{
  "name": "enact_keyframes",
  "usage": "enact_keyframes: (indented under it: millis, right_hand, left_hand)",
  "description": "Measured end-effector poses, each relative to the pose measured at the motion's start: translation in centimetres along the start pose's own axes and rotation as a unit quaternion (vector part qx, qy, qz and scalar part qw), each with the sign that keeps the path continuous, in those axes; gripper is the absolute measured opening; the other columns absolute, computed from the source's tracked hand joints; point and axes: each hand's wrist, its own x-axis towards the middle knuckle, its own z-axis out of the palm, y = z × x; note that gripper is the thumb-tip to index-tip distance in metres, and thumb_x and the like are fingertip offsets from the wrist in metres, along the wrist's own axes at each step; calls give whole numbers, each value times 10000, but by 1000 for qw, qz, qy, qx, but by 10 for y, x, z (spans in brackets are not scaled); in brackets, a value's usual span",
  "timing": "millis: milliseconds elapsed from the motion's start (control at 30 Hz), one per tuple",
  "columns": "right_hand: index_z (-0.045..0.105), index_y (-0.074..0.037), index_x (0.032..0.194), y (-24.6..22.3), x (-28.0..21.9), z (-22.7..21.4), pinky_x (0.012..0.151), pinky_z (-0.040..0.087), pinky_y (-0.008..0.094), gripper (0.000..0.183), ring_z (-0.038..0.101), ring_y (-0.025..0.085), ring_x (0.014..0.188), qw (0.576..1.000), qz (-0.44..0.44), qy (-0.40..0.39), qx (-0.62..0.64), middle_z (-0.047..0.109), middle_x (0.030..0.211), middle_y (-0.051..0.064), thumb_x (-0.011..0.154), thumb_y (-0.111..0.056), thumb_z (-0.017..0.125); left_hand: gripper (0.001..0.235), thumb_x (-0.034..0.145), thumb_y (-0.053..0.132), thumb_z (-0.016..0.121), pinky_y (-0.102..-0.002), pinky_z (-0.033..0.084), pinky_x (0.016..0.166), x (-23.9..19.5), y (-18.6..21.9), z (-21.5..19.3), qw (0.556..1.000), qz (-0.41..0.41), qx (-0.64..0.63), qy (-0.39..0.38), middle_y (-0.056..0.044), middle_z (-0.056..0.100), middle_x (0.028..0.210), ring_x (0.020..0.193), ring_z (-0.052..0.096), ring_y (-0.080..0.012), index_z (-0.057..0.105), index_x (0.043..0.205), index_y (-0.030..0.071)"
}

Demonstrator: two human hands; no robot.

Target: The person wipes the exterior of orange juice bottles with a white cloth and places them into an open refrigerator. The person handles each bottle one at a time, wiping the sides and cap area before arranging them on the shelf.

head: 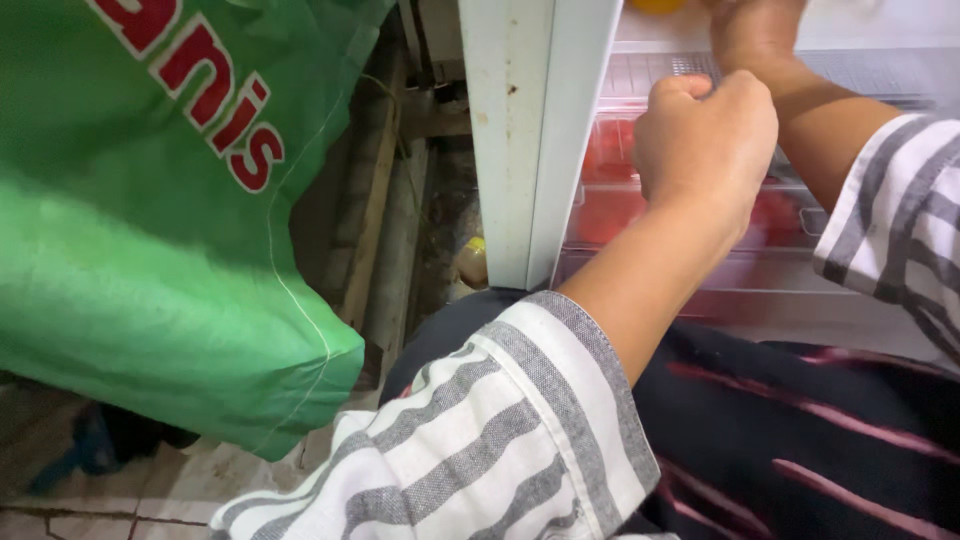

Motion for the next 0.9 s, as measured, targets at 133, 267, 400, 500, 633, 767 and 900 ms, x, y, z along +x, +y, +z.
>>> enact_keyframes:
  millis: [133,267,400,500,633,767,900]
  right_hand:
    - [690,-25,1205,-21,-11,-14,746,520,505,309,657,416,894,991,-86,-101,24,698,1014,217,975,-228,727]
    - [736,-120,1296,19,-11,-24,795,525,498,276,667,404,944,970,-158,-183,-29,715,1089,195,1061,-215,627]
    - [765,-142,1140,88,1,-50,785,536,450,238,700,327,933,959,-160,-162,-170,742,1028,150,944,-162,631]
    - [771,-148,1020,134,7,-71,738,536,398,201,709,272,903,930,-184,-110,-300,752,964,104,859,-212,669]
    - [740,-144,885,136,6,-56,665,509,397,138,674,250,819,892,-141,-118,-412,727,858,70,903,-264,676]
    - [734,-137,901,124,-4,-54,670,511,403,132,674,259,820,921,-76,-163,-345,725,862,79,906,-254,672]
    - [727,-131,917,61,-10,-46,675,513,410,127,674,268,821,957,-86,-169,-220,723,867,88,909,-243,667]
  left_hand:
    - [383,767,215,581,-395,545,803,2,-3,5,1000,24,-2,14,-168,738,1005,908,698,-275,696,1066,6]
    - [288,783,166,580,-370,539,571,2,-8,6,997,26,-68,-18,-140,708,826,677,657,-209,661,998,-7]
    - [238,786,139,579,-351,482,433,-1,-2,2,995,-12,-92,-36,-115,668,771,554,589,-172,636,982,16]
    - [257,776,139,578,-362,509,460,-2,1,2,996,-34,-77,-33,-129,685,819,586,620,-182,644,994,20]
    - [345,759,193,598,-390,569,638,0,2,4,1000,8,-23,1,-160,719,911,748,703,-245,645,1065,39]
    - [382,783,215,593,-428,545,843,5,-1,2,995,75,-4,65,-211,721,1007,941,710,-337,646,1101,10]
    - [357,811,209,571,-452,519,900,5,-2,-3,990,104,-1,100,-210,690,1126,1039,674,-369,631,1094,1]
